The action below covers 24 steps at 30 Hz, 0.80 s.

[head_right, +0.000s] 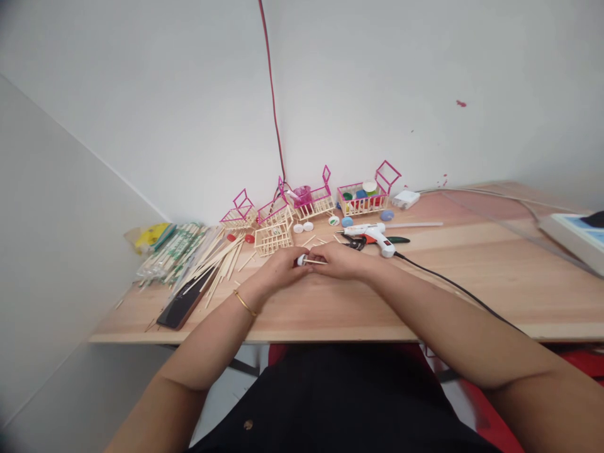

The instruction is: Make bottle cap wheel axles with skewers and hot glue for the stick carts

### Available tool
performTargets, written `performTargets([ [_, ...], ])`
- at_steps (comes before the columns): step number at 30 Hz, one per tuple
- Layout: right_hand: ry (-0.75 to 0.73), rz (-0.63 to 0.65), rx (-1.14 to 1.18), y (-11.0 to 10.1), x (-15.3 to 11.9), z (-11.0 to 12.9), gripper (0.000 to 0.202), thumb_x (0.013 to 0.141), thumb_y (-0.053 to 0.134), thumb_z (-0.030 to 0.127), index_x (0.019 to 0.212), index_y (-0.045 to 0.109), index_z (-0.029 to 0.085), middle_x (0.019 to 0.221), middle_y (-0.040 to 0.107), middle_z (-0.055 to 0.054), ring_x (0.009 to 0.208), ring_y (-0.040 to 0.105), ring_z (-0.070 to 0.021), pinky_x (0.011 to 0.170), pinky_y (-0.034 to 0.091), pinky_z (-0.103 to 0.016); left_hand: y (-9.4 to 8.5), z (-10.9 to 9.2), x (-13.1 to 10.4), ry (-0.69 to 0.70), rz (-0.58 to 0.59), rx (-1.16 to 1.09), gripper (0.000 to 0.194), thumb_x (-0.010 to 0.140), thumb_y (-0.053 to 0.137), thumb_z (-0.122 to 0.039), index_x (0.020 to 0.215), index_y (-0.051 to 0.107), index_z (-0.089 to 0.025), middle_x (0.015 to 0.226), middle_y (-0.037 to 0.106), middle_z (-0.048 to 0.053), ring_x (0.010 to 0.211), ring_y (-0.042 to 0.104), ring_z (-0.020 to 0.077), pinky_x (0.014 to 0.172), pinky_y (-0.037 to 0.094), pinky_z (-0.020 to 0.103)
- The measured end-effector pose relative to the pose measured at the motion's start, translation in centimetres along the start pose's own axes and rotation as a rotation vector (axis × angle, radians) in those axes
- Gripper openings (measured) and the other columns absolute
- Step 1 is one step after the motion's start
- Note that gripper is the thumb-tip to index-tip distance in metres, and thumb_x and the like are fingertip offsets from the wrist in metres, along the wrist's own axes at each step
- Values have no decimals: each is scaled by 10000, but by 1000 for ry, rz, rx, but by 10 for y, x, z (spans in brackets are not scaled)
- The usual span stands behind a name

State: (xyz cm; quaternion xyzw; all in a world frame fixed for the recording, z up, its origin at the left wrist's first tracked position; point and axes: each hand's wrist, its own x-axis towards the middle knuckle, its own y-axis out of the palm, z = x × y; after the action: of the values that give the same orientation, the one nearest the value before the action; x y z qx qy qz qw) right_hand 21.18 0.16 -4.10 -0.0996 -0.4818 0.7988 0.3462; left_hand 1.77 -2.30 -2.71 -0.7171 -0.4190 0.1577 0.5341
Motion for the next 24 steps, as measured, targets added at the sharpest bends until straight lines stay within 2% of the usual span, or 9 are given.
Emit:
performTargets([
  [14,-4,-28,11,0,1,-2,316,826,508,466,811,621,171,668,590,-11,587,473,-136,536,298,-248,-3,2,0,-1,3,-112,184,764,635,-288,893,619,-159,762,627,-4,689,538,125,612,343,219],
  [19,12,-39,8,-1,0,0,307,823,502,464,738,574,178,621,516,11,564,423,-126,518,274,-245,-2,7,0,-1,0,-166,297,742,660,-310,996,634,-160,842,653,13,731,549,128,648,375,223],
  [24,24,-53,38,-1,-1,-1,341,814,504,513,733,580,190,602,496,22,558,415,-125,512,267,-243,2,17,1,-70,-11,-322,456,711,686,-322,1128,602,-159,970,663,43,787,571,135,701,427,239],
])
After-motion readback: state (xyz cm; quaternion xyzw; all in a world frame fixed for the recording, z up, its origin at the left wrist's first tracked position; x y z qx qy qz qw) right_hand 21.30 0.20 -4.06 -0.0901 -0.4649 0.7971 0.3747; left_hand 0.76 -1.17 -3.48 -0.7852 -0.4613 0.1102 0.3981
